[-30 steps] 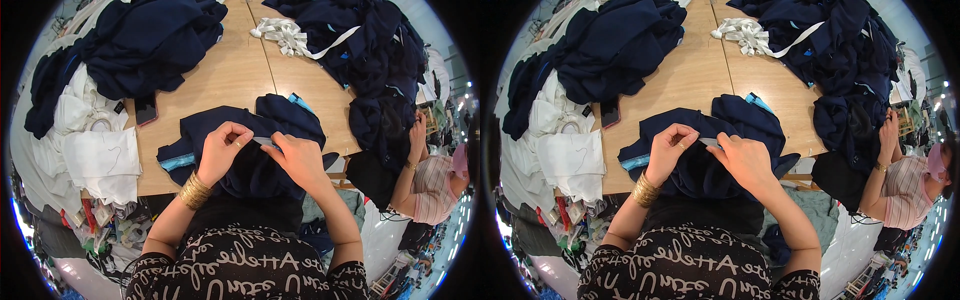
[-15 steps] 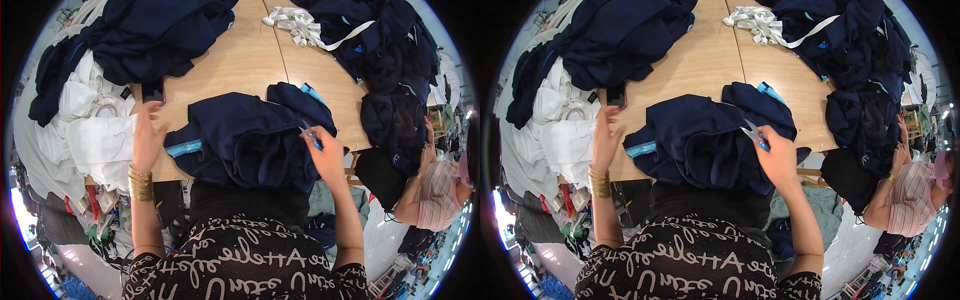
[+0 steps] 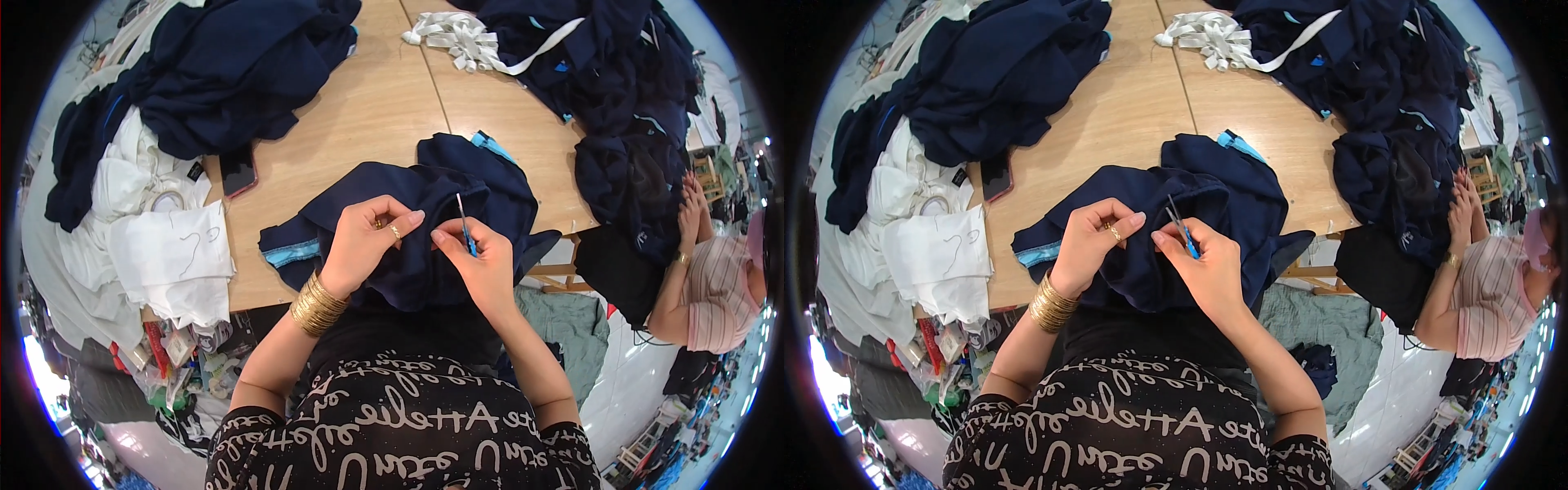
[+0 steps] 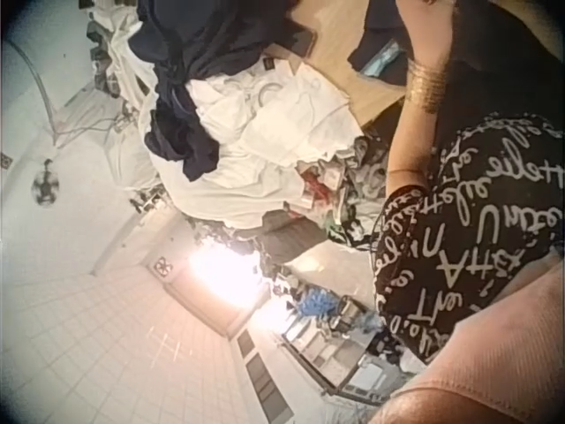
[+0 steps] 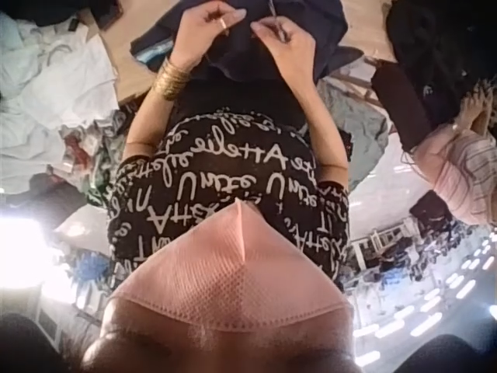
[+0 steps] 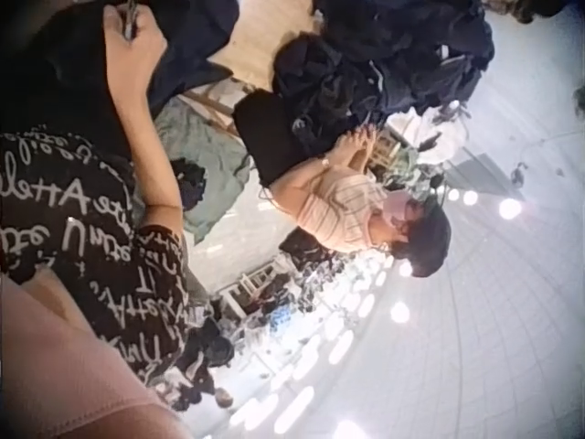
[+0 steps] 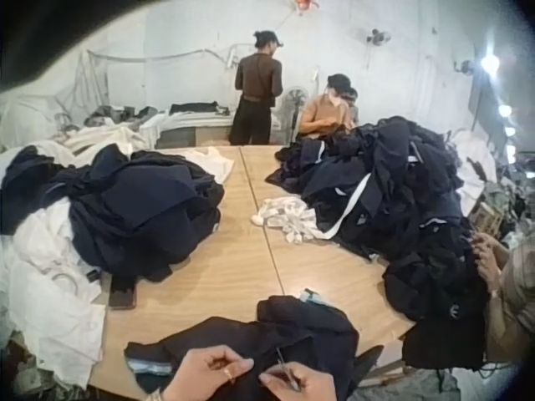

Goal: Trimming loose threads from blue athletic shorts in a garment factory setting.

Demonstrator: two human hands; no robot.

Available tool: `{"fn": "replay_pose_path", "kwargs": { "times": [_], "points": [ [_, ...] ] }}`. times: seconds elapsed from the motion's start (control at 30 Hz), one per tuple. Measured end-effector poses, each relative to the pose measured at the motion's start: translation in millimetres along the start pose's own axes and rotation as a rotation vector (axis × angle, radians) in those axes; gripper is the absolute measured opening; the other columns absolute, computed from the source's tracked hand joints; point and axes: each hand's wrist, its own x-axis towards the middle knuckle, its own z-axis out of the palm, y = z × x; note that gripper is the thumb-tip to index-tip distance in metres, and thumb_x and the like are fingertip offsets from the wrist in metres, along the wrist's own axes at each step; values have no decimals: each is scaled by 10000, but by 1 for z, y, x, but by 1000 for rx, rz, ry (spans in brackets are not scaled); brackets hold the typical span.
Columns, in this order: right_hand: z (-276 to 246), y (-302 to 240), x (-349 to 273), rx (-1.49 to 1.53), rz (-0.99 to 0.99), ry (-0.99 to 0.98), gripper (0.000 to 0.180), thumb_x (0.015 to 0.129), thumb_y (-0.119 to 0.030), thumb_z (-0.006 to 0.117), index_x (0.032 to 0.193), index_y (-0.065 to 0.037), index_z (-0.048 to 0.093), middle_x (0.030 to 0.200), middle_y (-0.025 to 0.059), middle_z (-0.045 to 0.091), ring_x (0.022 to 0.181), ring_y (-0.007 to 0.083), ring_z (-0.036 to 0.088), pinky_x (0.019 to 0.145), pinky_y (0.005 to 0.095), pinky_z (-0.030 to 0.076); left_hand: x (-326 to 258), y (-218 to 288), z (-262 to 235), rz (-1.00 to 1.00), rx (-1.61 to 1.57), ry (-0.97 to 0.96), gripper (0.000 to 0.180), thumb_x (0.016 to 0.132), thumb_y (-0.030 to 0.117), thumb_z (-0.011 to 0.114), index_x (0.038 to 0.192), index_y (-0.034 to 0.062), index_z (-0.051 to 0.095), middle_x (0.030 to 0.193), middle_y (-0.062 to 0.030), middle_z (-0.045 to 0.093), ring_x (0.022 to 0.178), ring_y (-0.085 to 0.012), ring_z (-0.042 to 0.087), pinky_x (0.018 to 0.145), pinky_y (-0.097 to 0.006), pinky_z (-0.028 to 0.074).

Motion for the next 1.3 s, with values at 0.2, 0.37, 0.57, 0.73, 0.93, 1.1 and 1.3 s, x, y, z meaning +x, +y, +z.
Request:
{"fn": "replay_pose_path", "kwargs": {
  "times": [0.2,0.37,0.57,0.73,0.93,1.1,1.3],
  "points": [
    [-13,-10,-6,42,-3,127,117,808,-109,687,819,-6,632,646,-43,549,576,13,413,519,175,326,10,10,20,15,-127,-59,187,848,178,672,811,-1,631,692,35,565,629,-28,473,587,-183,388],
    [-27,-13,-6,288,45,106,83,824,-74,660,822,3,627,715,-20,582,646,29,487,589,177,384,15,14,30,-52,-232,-126,160,857,173,657,833,17,632,725,44,564,658,-28,464,608,-182,380],
    [-37,17,-3,141,-41,127,114,803,-93,683,842,6,640,779,20,631,765,69,561,713,238,468,19,8,47,-21,-15,-78,129,860,152,639,797,49,593,713,47,512,650,-41,443,586,-200,362],
    [-36,30,-2,9,-66,157,138,822,-129,652,870,-3,624,754,100,645,724,103,602,663,263,471,28,-14,42,113,304,-166,245,798,146,703,944,31,543,789,44,482,679,-42,382,585,-199,333],
    [-43,48,-12,28,6,107,191,830,-167,634,886,16,633,794,107,669,769,177,650,702,283,478,31,-9,47,-157,150,-234,166,795,56,676,886,95,542,701,52,506,533,-23,439,481,-169,333],
    [-45,63,-32,104,-121,37,298,811,-249,691,976,-7,636,900,88,682,873,180,650,757,274,475,56,-4,41,-76,-236,-64,118,848,88,629,949,66,572,875,10,575,800,-70,548,696,-197,439],
    [-60,60,-27,-262,-180,81,270,775,-267,679,915,-41,632,807,136,637,764,324,622,649,380,477,89,49,-6,148,-525,-95,304,935,197,519,1176,13,550,1194,-77,574,1069,-185,561,936,-303,434]
  ]
}}
